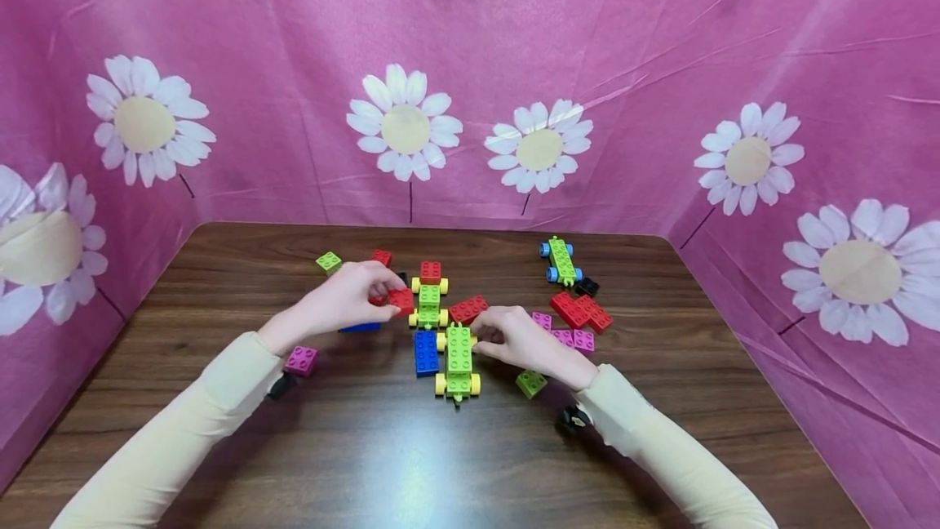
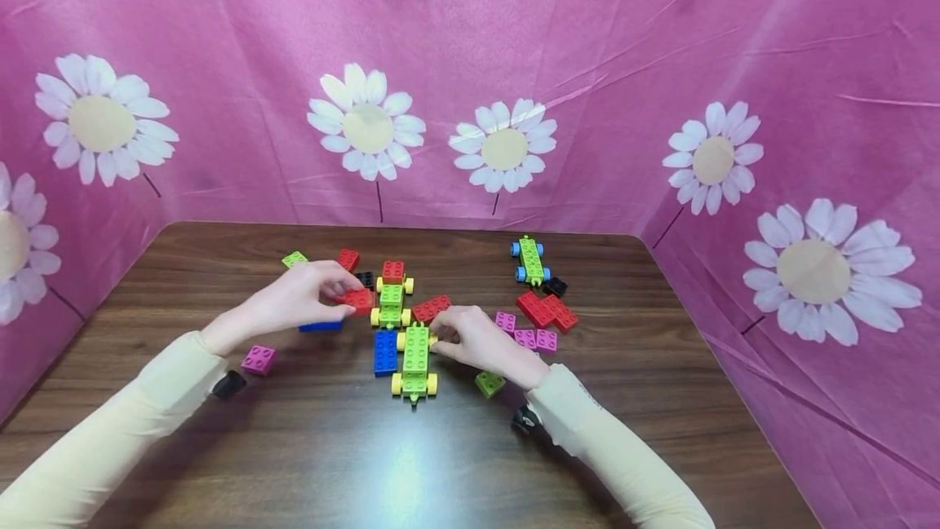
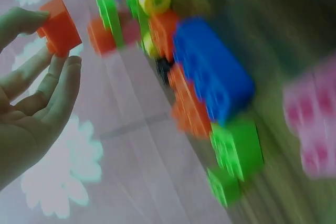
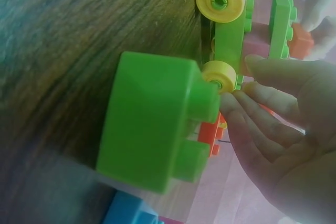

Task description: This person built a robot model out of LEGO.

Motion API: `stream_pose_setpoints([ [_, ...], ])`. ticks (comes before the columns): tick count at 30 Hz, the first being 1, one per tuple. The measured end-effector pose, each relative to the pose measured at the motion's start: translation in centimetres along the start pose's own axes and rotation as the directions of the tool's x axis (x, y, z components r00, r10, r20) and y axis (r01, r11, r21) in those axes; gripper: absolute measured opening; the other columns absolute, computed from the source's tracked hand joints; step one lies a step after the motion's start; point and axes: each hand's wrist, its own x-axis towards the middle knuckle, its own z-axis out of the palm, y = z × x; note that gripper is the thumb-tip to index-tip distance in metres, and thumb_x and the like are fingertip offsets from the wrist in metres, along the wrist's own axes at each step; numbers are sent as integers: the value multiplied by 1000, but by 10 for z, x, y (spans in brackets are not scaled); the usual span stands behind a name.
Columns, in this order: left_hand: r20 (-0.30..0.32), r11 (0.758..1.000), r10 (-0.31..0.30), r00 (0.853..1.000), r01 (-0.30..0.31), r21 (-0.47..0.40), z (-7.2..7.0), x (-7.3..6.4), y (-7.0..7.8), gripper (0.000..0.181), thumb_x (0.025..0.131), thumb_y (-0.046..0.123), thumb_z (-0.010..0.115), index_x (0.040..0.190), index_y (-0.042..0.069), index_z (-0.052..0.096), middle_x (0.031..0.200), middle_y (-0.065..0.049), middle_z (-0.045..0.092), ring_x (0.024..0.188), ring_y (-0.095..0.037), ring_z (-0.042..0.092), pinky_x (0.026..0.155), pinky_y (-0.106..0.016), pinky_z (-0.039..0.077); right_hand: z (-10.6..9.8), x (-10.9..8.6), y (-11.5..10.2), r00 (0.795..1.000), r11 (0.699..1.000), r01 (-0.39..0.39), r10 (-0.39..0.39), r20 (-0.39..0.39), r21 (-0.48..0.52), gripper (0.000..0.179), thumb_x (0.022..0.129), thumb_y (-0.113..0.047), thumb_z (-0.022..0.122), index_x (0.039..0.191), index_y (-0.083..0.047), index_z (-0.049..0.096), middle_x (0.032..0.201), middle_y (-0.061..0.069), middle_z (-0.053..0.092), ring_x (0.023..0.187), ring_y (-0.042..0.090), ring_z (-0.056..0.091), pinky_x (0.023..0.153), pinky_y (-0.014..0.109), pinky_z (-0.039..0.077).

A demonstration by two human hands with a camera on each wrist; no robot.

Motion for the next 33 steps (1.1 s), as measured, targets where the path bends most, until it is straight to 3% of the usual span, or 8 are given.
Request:
stream_pose_setpoints([
  [8,72,994,96,993,-92,-53,25,12,26,25,83,17,76,106,7,73,96,-4,71,83,-18,65,74,-30,56,2,1,3,1000,1000,-9,9,6,-6,16,88,-14,74,102,-6,71,95,5,74,82,11,68,74,20,57],
  [18,152,993,89,984,-74,-96,44,20,37,27,84,19,76,107,8,70,101,-3,72,90,-17,66,84,-34,58,3,1,3,1000,1000,-6,6,8,14,16,88,-12,74,103,-6,71,96,6,74,82,11,68,74,22,57],
  [33,97,995,71,993,-63,-81,57,24,41,28,86,20,77,110,8,70,104,-6,70,94,-21,66,82,-34,58,2,2,5,999,999,25,-26,-24,-31,17,87,-12,75,102,-5,71,94,7,74,82,13,68,73,24,57],
])
